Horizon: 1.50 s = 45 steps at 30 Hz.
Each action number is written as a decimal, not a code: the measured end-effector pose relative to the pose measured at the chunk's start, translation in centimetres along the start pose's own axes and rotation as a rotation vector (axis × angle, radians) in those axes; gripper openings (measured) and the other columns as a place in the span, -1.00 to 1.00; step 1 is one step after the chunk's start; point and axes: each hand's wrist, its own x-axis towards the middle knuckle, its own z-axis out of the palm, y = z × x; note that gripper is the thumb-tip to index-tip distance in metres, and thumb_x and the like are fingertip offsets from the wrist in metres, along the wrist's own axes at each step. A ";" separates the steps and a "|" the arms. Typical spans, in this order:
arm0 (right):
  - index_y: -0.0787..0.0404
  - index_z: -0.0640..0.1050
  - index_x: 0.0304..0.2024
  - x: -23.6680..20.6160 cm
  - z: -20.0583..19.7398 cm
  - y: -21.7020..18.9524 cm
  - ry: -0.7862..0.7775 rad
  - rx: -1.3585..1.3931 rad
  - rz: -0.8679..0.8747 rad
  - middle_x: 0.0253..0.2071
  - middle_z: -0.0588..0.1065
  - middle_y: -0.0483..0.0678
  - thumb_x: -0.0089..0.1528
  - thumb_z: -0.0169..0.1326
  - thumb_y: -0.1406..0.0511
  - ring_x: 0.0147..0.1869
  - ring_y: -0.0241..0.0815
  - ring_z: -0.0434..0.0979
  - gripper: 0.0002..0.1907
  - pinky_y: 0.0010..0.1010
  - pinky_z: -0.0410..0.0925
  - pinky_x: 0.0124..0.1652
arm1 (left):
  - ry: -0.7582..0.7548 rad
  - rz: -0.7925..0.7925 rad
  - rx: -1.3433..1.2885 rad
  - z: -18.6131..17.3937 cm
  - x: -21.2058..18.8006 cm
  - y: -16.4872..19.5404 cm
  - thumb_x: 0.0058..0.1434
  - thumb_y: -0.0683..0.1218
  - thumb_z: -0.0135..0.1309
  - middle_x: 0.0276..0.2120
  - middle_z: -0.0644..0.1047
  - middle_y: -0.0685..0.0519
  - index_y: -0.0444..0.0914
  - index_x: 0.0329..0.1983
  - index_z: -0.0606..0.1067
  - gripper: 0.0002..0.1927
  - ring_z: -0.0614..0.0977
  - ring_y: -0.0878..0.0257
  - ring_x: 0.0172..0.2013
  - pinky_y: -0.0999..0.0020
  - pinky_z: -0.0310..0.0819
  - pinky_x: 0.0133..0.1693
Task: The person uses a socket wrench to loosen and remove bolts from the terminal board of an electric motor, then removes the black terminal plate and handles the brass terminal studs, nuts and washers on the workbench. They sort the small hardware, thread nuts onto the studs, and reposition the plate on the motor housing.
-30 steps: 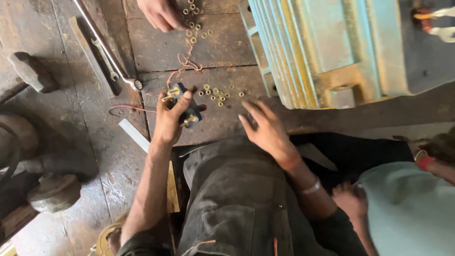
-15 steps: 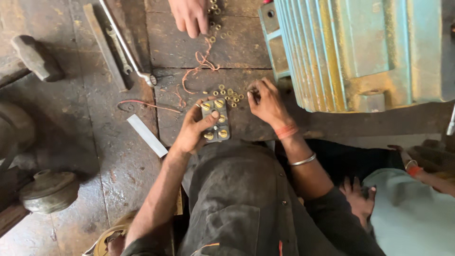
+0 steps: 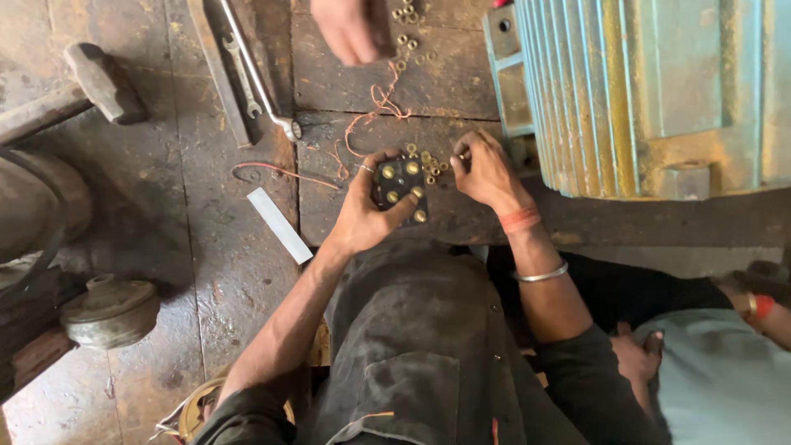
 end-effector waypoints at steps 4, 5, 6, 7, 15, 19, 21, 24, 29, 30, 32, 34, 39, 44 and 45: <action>0.27 0.50 -0.22 -0.7 -0.2 -0.7 0.101 -0.072 -0.126 -0.26 0.52 0.07 0.21 0.26 0.44 -0.14 0.06 0.56 -0.83 -0.19 0.42 -0.15 | 0.102 -0.044 -0.125 0.2 0.1 -1.3 0.20 -0.30 0.19 0.01 0.48 0.03 -0.30 0.38 0.17 -0.29 0.56 0.34 -0.06 0.41 0.54 -0.10; 0.27 0.51 -0.22 -1.0 -0.3 -0.9 0.069 0.081 0.018 -0.30 0.54 0.04 0.24 0.25 0.42 -0.20 -0.04 0.56 -0.85 -0.25 0.42 -0.20 | 0.103 -0.096 -0.092 -0.1 0.1 -1.6 0.16 -0.31 0.17 -0.02 0.48 0.01 -0.30 0.41 0.16 -0.25 0.54 0.31 -0.14 0.39 0.51 -0.16; 0.28 0.52 -0.22 -1.3 -0.5 -1.0 0.031 0.233 0.161 -0.33 0.56 0.00 0.26 0.25 0.41 -0.27 -0.14 0.56 -0.87 -0.31 0.43 -0.25 | 0.107 -0.149 -0.064 -0.3 -0.1 -1.9 0.12 -0.32 0.14 -0.04 0.49 -0.02 -0.29 0.43 0.15 -0.21 0.53 0.28 -0.21 0.37 0.49 -0.23; 0.28 0.54 -0.22 -1.5 -0.7 -1.1 -0.014 0.388 0.298 -0.37 0.57 -0.03 0.28 0.24 0.39 -0.33 -0.24 0.56 -0.88 -0.37 0.43 -0.30 | 0.117 -0.200 -0.033 -0.5 -0.3 -2.1 0.09 -0.33 0.12 -0.07 0.49 -0.05 -0.29 0.46 0.14 -0.17 0.51 0.24 -0.28 0.35 0.46 -0.29; 0.28 0.57 -0.12 -3.4 -0.1 -3.5 -0.250 1.110 0.309 -0.33 0.54 -0.13 0.31 0.19 0.41 -0.29 -0.34 0.56 -0.90 -0.47 0.47 -0.31 | -0.017 0.065 0.123 0.5 -1.3 -2.2 0.14 -0.29 0.11 -0.07 0.53 0.00 -0.38 0.47 0.06 -0.17 0.60 0.32 -0.11 0.41 0.55 -0.07; 0.30 0.61 -0.15 -2.9 0.8 -3.9 -0.212 1.045 0.400 -0.36 0.58 -0.11 0.27 0.24 0.38 -0.33 -0.37 0.58 -0.87 -0.50 0.47 -0.31 | -0.064 0.024 0.349 0.4 -1.3 -1.2 0.22 -0.29 0.11 -0.27 0.66 0.02 -0.35 -0.01 0.58 -0.74 0.69 0.28 -0.26 0.38 0.60 -0.19; 0.30 0.63 -0.17 -2.8 1.0 -4.0 -0.203 1.021 0.451 -0.39 0.57 -0.10 0.25 0.26 0.36 -0.38 -0.37 0.54 -0.86 -0.50 0.44 -0.35 | -0.064 0.005 0.244 0.6 -1.3 -1.0 0.22 -0.30 0.06 -0.26 0.66 0.03 -0.36 -0.05 0.57 -0.76 0.68 0.28 -0.26 0.38 0.60 -0.22; 0.30 0.65 -0.18 -2.9 1.1 -4.1 -0.176 1.050 0.528 -0.42 0.57 -0.10 0.22 0.28 0.33 -0.43 -0.36 0.53 -0.83 -0.50 0.43 -0.38 | -0.018 0.033 0.134 1.3 -1.4 -1.1 0.21 -0.31 0.03 -0.25 0.62 0.03 -0.36 -0.04 0.50 -0.75 0.65 0.30 -0.27 0.39 0.58 -0.24; 0.32 0.62 -0.24 -3.1 2.0 -4.3 -0.155 1.245 0.683 -0.44 0.53 -0.13 0.21 0.29 0.31 -0.48 -0.33 0.50 -0.81 -0.47 0.36 -0.46 | 0.030 0.023 0.055 1.2 -1.2 -1.8 0.19 -0.31 0.02 -0.25 0.61 0.05 -0.36 -0.04 0.49 -0.74 0.65 0.31 -0.26 0.37 0.60 -0.25; 0.32 0.62 -0.24 -3.1 2.2 -4.3 -0.159 1.232 0.682 -0.44 0.53 -0.14 0.21 0.29 0.31 -0.47 -0.33 0.50 -0.81 -0.48 0.36 -0.46 | 0.034 0.023 0.102 0.8 -1.3 -2.0 0.19 -0.31 0.02 -0.26 0.60 0.05 -0.36 -0.04 0.48 -0.74 0.65 0.32 -0.27 0.38 0.59 -0.26; 0.33 0.62 -0.22 -3.3 2.5 -4.1 -0.172 1.246 0.665 -0.44 0.53 -0.13 0.22 0.28 0.31 -0.45 -0.33 0.51 -0.81 -0.47 0.37 -0.44 | 0.026 0.034 0.134 0.4 -1.5 -2.3 0.20 -0.31 0.02 -0.25 0.60 0.06 -0.36 -0.04 0.49 -0.75 0.64 0.33 -0.26 0.39 0.58 -0.25; 0.35 0.61 -0.18 -3.5 2.6 -3.6 -0.193 1.302 0.628 -0.42 0.53 -0.11 0.24 0.26 0.32 -0.41 -0.32 0.53 -0.81 -0.46 0.39 -0.42 | 0.006 0.056 0.105 0.2 -1.6 -2.7 0.23 -0.32 0.00 -0.21 0.62 0.04 -0.37 -0.04 0.53 -0.76 0.63 0.35 -0.22 0.39 0.55 -0.21; 0.35 0.56 -0.08 -4.9 2.3 -1.5 -0.049 1.481 0.640 -0.35 0.46 -0.11 0.32 0.12 0.32 -0.35 -0.26 0.49 -0.79 -0.42 0.35 -0.40 | 0.154 -0.023 0.195 0.1 -0.9 -3.3 0.14 -0.28 0.12 -0.34 0.52 0.10 -0.37 -0.08 0.48 -0.74 0.51 0.40 -0.36 0.41 0.43 -0.36; 0.29 0.50 -0.16 -6.2 2.0 0.5 0.060 1.908 0.633 -0.29 0.44 -0.06 0.32 0.09 0.31 -0.25 -0.17 0.48 -0.86 -0.35 0.34 -0.29 | 0.149 0.031 0.189 0.1 -0.7 -3.5 0.13 -0.29 0.13 -0.31 0.50 0.12 -0.37 -0.01 0.42 -0.66 0.50 0.40 -0.35 0.43 0.43 -0.35; 0.27 0.51 -0.21 -6.2 2.1 0.6 0.109 1.885 0.663 -0.33 0.45 -0.05 0.27 0.10 0.29 -0.28 -0.14 0.50 -0.85 -0.33 0.35 -0.32 | 0.159 0.050 0.183 0.2 -0.8 -3.6 0.13 -0.29 0.14 -0.31 0.50 0.13 -0.37 0.02 0.41 -0.63 0.51 0.40 -0.34 0.43 0.43 -0.33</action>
